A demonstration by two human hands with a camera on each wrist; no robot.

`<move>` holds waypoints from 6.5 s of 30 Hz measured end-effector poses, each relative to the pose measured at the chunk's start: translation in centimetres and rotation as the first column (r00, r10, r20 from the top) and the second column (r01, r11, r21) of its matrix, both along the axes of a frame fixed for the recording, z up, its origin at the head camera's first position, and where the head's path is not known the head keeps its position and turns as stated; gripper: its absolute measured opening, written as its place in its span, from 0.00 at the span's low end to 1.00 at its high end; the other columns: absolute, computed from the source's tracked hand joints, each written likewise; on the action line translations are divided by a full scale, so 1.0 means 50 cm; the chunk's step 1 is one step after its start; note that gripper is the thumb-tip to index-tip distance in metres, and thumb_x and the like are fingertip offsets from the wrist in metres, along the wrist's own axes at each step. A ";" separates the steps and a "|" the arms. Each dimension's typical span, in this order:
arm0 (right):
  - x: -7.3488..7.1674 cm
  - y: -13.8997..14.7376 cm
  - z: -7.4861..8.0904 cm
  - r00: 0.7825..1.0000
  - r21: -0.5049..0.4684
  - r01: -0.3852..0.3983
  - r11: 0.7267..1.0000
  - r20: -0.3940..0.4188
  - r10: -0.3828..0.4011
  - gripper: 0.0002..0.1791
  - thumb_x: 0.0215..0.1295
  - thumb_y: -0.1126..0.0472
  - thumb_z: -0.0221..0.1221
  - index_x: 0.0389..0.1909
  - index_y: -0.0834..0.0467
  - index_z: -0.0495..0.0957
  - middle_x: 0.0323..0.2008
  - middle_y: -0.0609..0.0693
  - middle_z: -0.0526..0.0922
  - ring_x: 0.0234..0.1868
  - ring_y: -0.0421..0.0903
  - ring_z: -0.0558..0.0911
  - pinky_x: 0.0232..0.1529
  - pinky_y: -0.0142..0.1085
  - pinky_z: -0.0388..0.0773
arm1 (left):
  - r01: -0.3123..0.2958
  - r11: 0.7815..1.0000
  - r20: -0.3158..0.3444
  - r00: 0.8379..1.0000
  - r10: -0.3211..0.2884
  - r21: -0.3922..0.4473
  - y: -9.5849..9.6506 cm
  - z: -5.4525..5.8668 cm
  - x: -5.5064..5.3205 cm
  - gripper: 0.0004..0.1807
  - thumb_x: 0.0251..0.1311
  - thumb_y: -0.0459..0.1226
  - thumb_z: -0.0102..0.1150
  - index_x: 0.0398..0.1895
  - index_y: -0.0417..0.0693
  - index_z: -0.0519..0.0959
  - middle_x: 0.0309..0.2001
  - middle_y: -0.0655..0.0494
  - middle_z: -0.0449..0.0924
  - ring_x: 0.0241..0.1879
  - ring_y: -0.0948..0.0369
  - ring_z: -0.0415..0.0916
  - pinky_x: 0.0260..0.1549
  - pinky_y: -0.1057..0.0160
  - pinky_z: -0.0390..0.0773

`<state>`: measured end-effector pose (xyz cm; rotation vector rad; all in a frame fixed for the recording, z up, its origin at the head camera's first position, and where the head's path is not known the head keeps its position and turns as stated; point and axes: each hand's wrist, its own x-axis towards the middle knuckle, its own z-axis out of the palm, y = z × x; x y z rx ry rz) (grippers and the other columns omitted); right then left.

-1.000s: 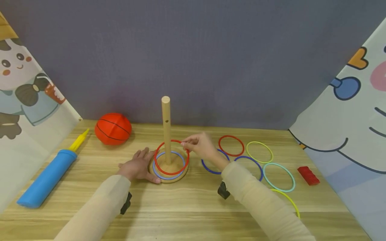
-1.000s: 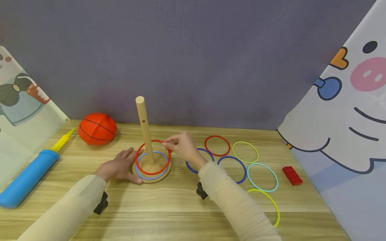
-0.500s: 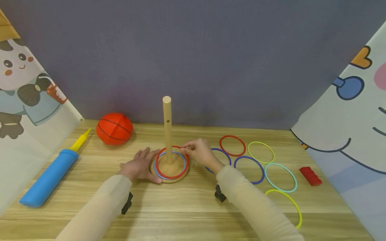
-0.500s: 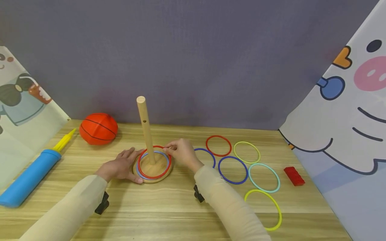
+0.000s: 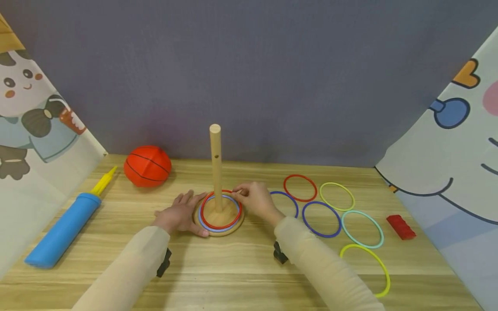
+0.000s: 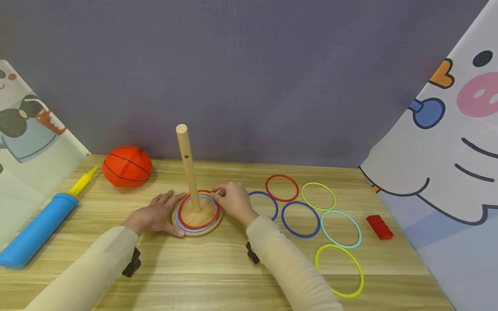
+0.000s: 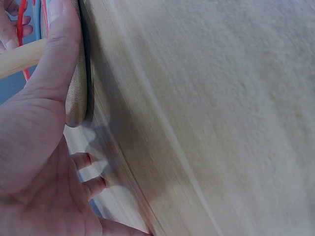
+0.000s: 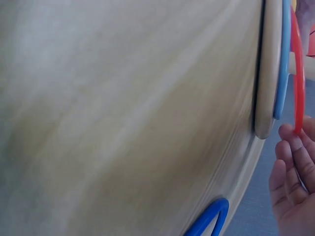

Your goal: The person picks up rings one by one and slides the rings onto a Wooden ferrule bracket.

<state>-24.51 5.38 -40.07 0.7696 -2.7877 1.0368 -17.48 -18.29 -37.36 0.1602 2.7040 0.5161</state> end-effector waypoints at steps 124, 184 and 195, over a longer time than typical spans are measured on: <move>0.278 0.651 -0.001 0.897 0.292 0.339 0.894 0.186 -0.401 0.10 0.62 0.54 0.71 0.37 0.56 0.85 0.30 0.43 0.85 0.30 0.34 0.77 0.31 0.32 0.74 | 0.024 1.000 0.001 1.000 -0.024 -0.002 -0.002 -0.010 -0.001 0.68 0.39 0.61 0.81 0.81 0.53 0.51 0.78 0.29 0.40 0.75 0.29 0.39 0.43 0.09 0.48; 0.164 0.323 0.247 0.989 0.191 -0.150 0.970 0.020 0.149 0.05 0.65 0.58 0.69 0.40 0.53 0.90 0.31 0.36 0.88 0.30 0.33 0.82 0.28 0.32 0.78 | 0.050 0.999 -0.017 0.999 -0.050 -0.013 0.004 0.004 0.003 0.65 0.43 0.56 0.81 0.81 0.49 0.52 0.78 0.28 0.41 0.75 0.28 0.40 0.45 0.13 0.60; 0.125 0.222 0.313 0.978 0.084 -0.199 0.976 -0.045 0.203 0.05 0.65 0.60 0.69 0.39 0.56 0.90 0.26 0.39 0.87 0.24 0.36 0.84 0.22 0.32 0.78 | 0.034 0.999 -0.001 0.999 -0.034 -0.018 0.005 0.004 0.005 0.65 0.43 0.58 0.81 0.81 0.52 0.52 0.79 0.31 0.40 0.76 0.29 0.38 0.42 0.11 0.57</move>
